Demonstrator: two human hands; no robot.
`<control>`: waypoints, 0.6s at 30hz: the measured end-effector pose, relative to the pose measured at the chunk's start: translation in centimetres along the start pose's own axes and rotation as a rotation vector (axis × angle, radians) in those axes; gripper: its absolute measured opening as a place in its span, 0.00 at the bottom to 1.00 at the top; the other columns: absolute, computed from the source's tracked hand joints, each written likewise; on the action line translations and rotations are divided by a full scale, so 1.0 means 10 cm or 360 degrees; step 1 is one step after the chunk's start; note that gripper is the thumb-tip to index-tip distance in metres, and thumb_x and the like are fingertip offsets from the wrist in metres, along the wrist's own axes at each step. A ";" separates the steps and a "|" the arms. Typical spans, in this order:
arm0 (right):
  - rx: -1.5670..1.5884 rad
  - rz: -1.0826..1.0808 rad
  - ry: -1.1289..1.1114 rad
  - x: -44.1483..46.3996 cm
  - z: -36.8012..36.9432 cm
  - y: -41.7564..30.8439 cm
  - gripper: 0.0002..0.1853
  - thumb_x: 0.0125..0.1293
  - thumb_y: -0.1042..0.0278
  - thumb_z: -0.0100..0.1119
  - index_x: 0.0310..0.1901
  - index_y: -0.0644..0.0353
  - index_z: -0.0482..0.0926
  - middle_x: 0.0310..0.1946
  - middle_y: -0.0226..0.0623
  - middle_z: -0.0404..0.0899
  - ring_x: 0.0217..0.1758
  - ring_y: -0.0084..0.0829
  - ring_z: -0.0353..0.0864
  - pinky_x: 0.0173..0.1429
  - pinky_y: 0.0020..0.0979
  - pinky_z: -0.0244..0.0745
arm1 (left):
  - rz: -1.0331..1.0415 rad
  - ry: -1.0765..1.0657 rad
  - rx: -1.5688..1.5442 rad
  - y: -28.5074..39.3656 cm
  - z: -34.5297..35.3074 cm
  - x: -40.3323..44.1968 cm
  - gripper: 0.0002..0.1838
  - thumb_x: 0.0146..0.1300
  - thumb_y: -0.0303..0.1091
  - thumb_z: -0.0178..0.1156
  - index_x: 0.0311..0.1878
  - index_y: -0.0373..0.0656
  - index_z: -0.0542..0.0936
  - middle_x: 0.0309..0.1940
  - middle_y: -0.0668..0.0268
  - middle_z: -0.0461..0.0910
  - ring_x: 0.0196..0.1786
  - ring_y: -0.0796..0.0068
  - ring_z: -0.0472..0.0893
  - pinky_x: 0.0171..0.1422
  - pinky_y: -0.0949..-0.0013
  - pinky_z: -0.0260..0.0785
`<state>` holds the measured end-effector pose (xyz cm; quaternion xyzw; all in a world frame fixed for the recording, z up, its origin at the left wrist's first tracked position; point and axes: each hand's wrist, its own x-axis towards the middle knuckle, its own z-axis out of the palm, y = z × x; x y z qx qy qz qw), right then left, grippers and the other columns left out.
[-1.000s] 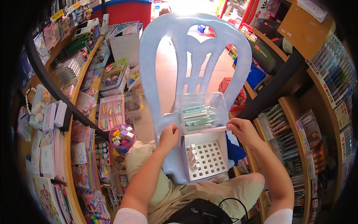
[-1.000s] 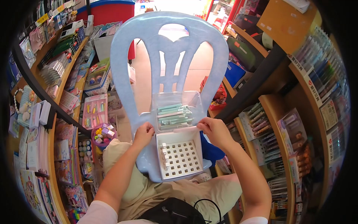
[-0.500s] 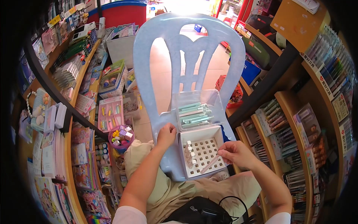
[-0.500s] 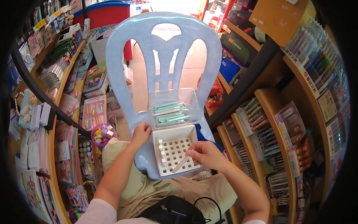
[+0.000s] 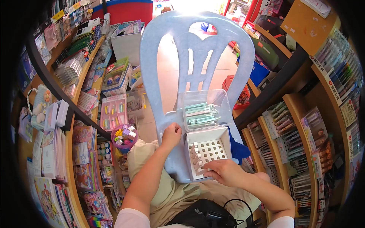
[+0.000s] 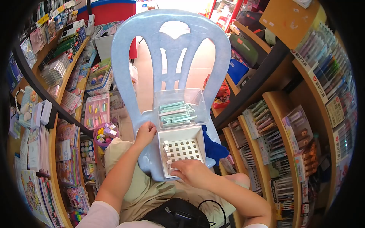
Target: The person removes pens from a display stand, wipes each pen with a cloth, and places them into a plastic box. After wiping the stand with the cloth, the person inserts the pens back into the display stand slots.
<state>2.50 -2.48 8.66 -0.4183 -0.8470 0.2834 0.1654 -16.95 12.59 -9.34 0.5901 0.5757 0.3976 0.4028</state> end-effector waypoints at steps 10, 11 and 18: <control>0.0049 0.0222 -0.0116 0.04 0.23 -0.01 0.16 0.61 0.59 0.61 0.39 0.59 0.66 0.24 0.45 0.78 0.29 0.50 0.80 0.31 0.44 0.73 | -0.0030 -0.0022 -0.0012 -0.02 -0.01 -0.02 0.06 0.57 0.31 0.59 0.33 0.38 0.77 0.27 0.56 0.81 0.31 0.61 0.81 0.37 0.62 0.72; 0.0030 0.0191 -0.0101 0.04 0.21 0.00 0.16 0.61 0.59 0.61 0.40 0.59 0.67 0.23 0.45 0.78 0.28 0.49 0.80 0.31 0.43 0.73 | -0.0030 -0.0028 -0.0015 0.01 -0.02 -0.02 0.06 0.57 0.31 0.59 0.33 0.38 0.77 0.27 0.56 0.81 0.31 0.60 0.81 0.38 0.62 0.72; 0.0081 0.0363 0.0365 0.53 -0.22 0.48 0.08 0.61 0.65 0.60 0.36 0.60 0.76 0.22 0.42 0.78 0.26 0.45 0.78 0.31 0.39 0.72 | -0.0017 -0.0032 -0.0027 0.07 0.02 -0.05 0.06 0.58 0.31 0.58 0.34 0.38 0.77 0.27 0.55 0.81 0.32 0.59 0.81 0.38 0.61 0.72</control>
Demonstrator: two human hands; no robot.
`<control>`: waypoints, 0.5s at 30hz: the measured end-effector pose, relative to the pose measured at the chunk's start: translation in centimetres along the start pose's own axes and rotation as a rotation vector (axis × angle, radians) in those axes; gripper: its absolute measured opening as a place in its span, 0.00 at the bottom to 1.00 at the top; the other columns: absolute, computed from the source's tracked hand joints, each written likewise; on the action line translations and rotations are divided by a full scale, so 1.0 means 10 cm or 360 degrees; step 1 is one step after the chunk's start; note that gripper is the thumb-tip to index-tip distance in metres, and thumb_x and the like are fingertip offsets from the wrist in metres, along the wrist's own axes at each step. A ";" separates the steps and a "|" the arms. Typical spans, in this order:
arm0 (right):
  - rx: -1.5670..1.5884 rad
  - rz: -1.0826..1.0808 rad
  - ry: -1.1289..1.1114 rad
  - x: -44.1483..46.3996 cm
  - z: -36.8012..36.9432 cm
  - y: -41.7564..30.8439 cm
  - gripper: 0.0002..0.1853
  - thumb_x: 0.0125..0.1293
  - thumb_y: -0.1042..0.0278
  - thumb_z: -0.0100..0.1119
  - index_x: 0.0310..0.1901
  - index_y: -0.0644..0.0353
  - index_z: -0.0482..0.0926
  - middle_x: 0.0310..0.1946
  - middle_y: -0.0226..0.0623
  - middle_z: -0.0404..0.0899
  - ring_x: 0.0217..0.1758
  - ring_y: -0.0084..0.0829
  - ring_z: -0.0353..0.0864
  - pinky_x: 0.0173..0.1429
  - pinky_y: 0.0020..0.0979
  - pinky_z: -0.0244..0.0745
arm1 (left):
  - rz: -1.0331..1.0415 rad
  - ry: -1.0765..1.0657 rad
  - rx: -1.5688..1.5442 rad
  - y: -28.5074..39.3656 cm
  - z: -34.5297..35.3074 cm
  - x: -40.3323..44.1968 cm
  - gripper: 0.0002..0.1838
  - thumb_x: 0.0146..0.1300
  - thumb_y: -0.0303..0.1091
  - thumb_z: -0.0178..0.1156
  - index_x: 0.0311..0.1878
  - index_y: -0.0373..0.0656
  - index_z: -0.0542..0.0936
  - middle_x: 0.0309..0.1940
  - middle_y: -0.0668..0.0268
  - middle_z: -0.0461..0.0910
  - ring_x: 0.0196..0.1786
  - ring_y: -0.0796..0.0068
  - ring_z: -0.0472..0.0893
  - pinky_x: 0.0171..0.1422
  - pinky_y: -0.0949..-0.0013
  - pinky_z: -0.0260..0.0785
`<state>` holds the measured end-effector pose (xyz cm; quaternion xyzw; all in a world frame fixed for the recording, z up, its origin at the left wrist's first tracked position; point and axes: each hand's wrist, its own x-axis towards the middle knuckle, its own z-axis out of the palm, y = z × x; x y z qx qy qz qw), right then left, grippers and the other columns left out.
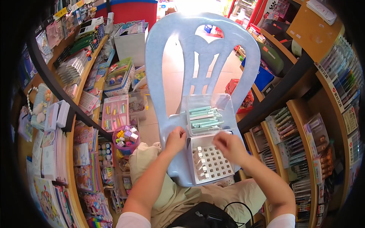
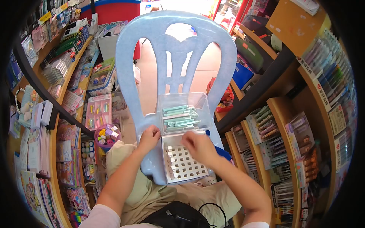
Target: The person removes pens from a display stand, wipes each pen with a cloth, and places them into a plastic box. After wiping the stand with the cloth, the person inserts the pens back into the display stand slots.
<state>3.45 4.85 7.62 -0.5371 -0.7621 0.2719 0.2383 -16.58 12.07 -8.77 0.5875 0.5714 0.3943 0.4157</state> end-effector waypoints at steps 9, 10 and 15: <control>-0.0697 0.0160 -0.0003 1.15 0.25 0.89 0.13 0.55 0.74 0.61 0.43 0.60 0.75 0.47 0.47 0.73 0.47 0.50 0.76 0.48 0.44 0.74 | -0.0004 0.0003 0.0037 0.20 -0.09 0.00 0.06 0.58 0.30 0.57 0.35 0.38 0.77 0.26 0.55 0.80 0.31 0.59 0.81 0.37 0.61 0.72; -0.0735 0.0203 -0.0039 1.19 0.28 0.90 0.13 0.54 0.74 0.62 0.42 0.60 0.75 0.47 0.48 0.73 0.47 0.50 0.76 0.49 0.44 0.73 | -0.0010 0.0003 0.0027 0.19 -0.10 0.02 0.06 0.58 0.30 0.57 0.35 0.38 0.77 0.26 0.55 0.80 0.31 0.59 0.81 0.37 0.61 0.72; -0.0746 0.0282 -0.0106 1.23 0.34 0.95 0.15 0.50 0.74 0.65 0.41 0.60 0.75 0.47 0.47 0.71 0.46 0.50 0.76 0.50 0.43 0.73 | 0.0083 0.0047 -0.0025 0.21 -0.13 0.05 0.06 0.58 0.29 0.58 0.33 0.36 0.75 0.24 0.59 0.79 0.27 0.71 0.79 0.34 0.69 0.70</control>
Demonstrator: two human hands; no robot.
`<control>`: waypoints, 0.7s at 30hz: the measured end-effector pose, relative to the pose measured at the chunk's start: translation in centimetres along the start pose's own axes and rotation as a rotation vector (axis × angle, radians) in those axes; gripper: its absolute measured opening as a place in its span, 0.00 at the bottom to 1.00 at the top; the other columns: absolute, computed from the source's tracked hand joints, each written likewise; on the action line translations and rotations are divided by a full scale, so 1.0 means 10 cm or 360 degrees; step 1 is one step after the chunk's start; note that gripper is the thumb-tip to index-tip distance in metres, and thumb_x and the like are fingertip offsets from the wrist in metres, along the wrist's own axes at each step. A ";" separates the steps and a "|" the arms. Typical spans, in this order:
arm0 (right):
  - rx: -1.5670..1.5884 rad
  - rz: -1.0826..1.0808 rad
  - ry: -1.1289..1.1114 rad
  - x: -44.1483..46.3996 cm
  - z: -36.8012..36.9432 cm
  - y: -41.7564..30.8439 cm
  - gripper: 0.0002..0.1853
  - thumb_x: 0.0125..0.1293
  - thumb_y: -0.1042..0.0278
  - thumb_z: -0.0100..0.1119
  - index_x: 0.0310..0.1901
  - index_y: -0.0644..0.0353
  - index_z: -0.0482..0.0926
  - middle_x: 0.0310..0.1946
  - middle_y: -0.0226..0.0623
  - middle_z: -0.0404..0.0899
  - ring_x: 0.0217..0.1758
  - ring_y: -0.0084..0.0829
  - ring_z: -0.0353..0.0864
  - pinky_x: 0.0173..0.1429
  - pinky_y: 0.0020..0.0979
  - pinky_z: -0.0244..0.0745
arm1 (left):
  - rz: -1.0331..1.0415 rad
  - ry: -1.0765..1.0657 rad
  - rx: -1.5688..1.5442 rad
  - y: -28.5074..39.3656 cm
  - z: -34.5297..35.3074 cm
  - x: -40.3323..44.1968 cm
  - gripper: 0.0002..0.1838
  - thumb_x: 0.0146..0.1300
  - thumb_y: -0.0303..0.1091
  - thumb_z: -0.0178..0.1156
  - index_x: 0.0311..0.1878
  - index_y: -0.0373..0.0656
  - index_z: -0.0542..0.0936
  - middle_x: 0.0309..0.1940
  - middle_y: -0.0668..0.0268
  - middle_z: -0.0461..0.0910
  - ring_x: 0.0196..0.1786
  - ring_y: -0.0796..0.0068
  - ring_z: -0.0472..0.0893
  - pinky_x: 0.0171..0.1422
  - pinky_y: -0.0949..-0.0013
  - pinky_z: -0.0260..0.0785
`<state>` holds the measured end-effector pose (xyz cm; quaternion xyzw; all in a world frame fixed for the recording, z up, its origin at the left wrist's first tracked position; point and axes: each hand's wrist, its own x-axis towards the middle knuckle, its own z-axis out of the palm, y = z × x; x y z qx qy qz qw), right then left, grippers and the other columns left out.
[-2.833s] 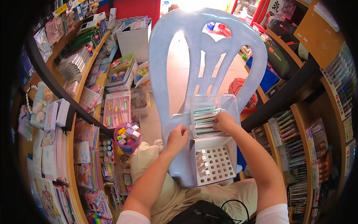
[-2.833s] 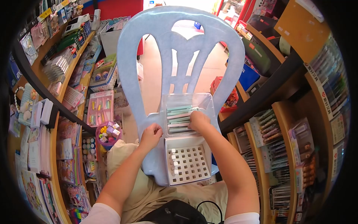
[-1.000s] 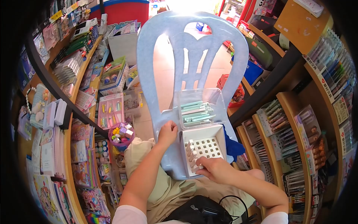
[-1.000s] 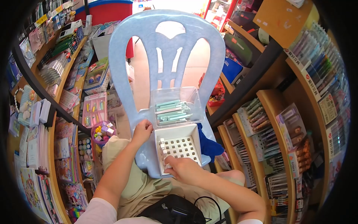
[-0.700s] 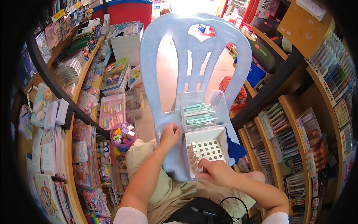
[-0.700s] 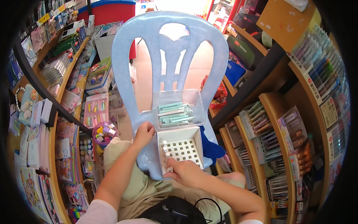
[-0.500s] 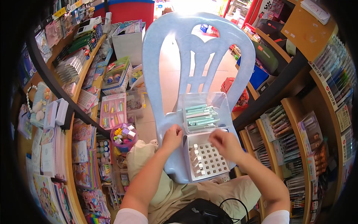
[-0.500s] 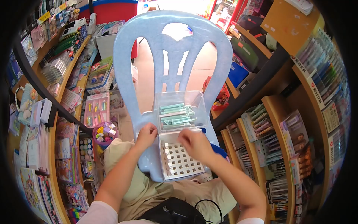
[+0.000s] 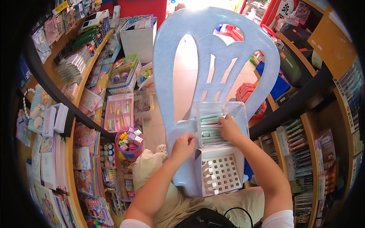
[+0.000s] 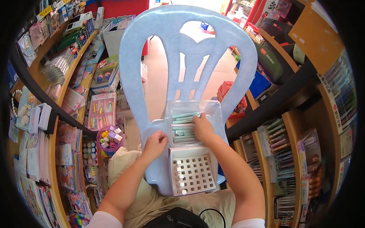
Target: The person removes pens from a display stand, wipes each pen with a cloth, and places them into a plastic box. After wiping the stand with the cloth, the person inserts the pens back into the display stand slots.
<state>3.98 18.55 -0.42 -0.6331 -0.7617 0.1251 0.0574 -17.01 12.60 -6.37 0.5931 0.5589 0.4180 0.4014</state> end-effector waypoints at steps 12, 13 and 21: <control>0.0804 0.0138 -0.0090 -0.06 -0.11 0.13 0.12 0.52 0.69 0.67 0.36 0.64 0.77 0.22 0.36 0.76 0.27 0.31 0.77 0.36 0.31 0.71 | -0.0015 -0.0065 -0.0071 0.09 0.04 -0.05 0.05 0.59 0.30 0.57 0.34 0.37 0.76 0.25 0.55 0.80 0.30 0.59 0.81 0.36 0.62 0.71; 0.0820 0.0126 0.0018 -0.08 -0.12 0.14 0.11 0.53 0.69 0.66 0.36 0.64 0.77 0.22 0.35 0.76 0.26 0.29 0.76 0.35 0.30 0.70 | -0.0025 -0.0066 -0.0059 0.09 0.04 -0.05 0.06 0.59 0.30 0.57 0.34 0.37 0.76 0.25 0.55 0.80 0.30 0.59 0.81 0.36 0.62 0.71; 0.0893 -0.0001 0.0394 -0.42 -0.65 0.07 0.10 0.62 0.67 0.61 0.38 0.67 0.77 0.22 0.34 0.76 0.25 0.22 0.73 0.32 0.24 0.68 | -0.0052 -0.0058 0.0001 0.10 0.03 -0.05 0.06 0.59 0.30 0.57 0.35 0.37 0.76 0.26 0.55 0.80 0.30 0.59 0.81 0.36 0.62 0.71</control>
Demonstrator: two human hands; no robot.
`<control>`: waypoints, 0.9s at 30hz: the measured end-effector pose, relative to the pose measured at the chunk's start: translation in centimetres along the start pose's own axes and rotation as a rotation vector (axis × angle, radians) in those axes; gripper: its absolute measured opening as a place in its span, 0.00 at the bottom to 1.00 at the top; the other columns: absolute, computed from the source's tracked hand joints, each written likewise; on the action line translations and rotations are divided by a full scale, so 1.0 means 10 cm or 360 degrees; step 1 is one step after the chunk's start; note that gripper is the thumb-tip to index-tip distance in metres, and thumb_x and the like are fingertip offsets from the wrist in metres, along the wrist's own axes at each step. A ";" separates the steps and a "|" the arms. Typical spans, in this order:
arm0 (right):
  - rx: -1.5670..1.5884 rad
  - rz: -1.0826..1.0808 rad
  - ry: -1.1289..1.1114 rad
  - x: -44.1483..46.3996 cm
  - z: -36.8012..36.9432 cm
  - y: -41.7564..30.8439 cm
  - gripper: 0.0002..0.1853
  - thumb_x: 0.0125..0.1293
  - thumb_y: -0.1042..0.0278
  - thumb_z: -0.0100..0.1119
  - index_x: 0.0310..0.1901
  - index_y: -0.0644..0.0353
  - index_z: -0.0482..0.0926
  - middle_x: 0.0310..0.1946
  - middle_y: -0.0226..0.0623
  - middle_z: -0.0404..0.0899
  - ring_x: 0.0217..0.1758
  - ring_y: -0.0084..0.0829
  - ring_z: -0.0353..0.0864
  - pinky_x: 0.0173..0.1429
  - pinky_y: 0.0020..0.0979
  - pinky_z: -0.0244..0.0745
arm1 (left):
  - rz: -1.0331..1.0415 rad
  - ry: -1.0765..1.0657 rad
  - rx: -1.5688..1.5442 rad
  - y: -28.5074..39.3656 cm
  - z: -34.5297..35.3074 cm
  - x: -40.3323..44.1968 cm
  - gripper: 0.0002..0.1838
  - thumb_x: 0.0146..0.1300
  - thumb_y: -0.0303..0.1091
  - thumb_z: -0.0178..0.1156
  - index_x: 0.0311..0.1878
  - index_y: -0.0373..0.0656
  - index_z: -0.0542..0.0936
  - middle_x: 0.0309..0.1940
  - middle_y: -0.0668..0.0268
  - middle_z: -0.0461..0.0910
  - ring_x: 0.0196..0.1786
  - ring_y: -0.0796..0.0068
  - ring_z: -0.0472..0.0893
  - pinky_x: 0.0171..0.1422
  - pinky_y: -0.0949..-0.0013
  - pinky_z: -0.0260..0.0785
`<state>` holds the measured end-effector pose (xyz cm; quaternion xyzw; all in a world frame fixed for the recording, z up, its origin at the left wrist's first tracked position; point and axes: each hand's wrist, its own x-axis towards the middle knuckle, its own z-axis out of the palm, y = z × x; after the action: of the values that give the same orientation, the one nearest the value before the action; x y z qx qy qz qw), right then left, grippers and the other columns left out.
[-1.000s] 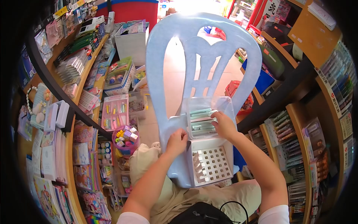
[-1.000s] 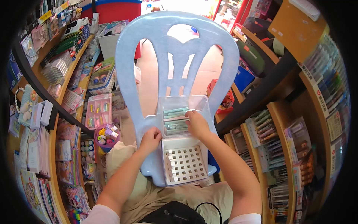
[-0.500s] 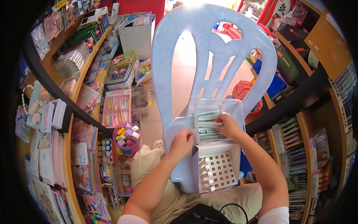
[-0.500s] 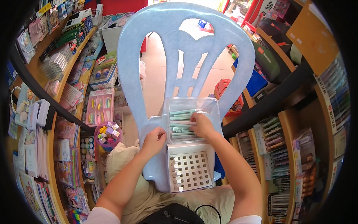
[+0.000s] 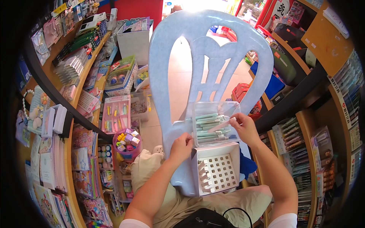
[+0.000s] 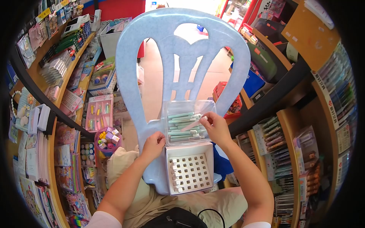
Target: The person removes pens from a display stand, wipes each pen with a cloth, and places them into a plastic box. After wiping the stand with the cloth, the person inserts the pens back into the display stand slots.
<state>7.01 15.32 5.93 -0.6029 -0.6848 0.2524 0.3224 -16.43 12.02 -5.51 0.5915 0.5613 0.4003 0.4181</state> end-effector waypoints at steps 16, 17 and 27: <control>0.0669 0.0161 -0.0079 -0.42 -0.14 -0.33 0.10 0.66 0.65 0.60 0.32 0.63 0.76 0.22 0.26 0.76 0.25 0.13 0.71 0.30 0.17 0.65 | 0.0005 -0.0004 -0.0037 -0.04 0.02 -0.01 0.06 0.59 0.30 0.58 0.35 0.37 0.77 0.27 0.54 0.81 0.31 0.59 0.81 0.38 0.62 0.72; 0.0626 0.0142 -0.0100 -0.44 -0.16 -0.33 0.09 0.66 0.65 0.59 0.32 0.62 0.75 0.23 0.26 0.77 0.26 0.13 0.72 0.32 0.18 0.67 | 0.0017 0.0004 -0.0054 -0.05 0.03 -0.01 0.06 0.59 0.30 0.58 0.35 0.37 0.77 0.27 0.54 0.81 0.31 0.59 0.81 0.38 0.62 0.72; 0.0222 -0.0074 -0.0241 -0.77 -0.07 -0.52 0.11 0.60 0.66 0.65 0.34 0.67 0.77 0.22 0.34 0.77 0.23 0.18 0.72 0.28 0.23 0.68 | -0.0082 -0.0056 0.0010 -0.03 0.02 0.01 0.06 0.60 0.31 0.57 0.35 0.38 0.76 0.26 0.56 0.80 0.29 0.63 0.80 0.36 0.64 0.71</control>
<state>4.61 6.95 9.20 -0.5421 -0.7018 0.3367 0.3168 -16.30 12.10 -5.88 0.5852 0.5702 0.3772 0.4360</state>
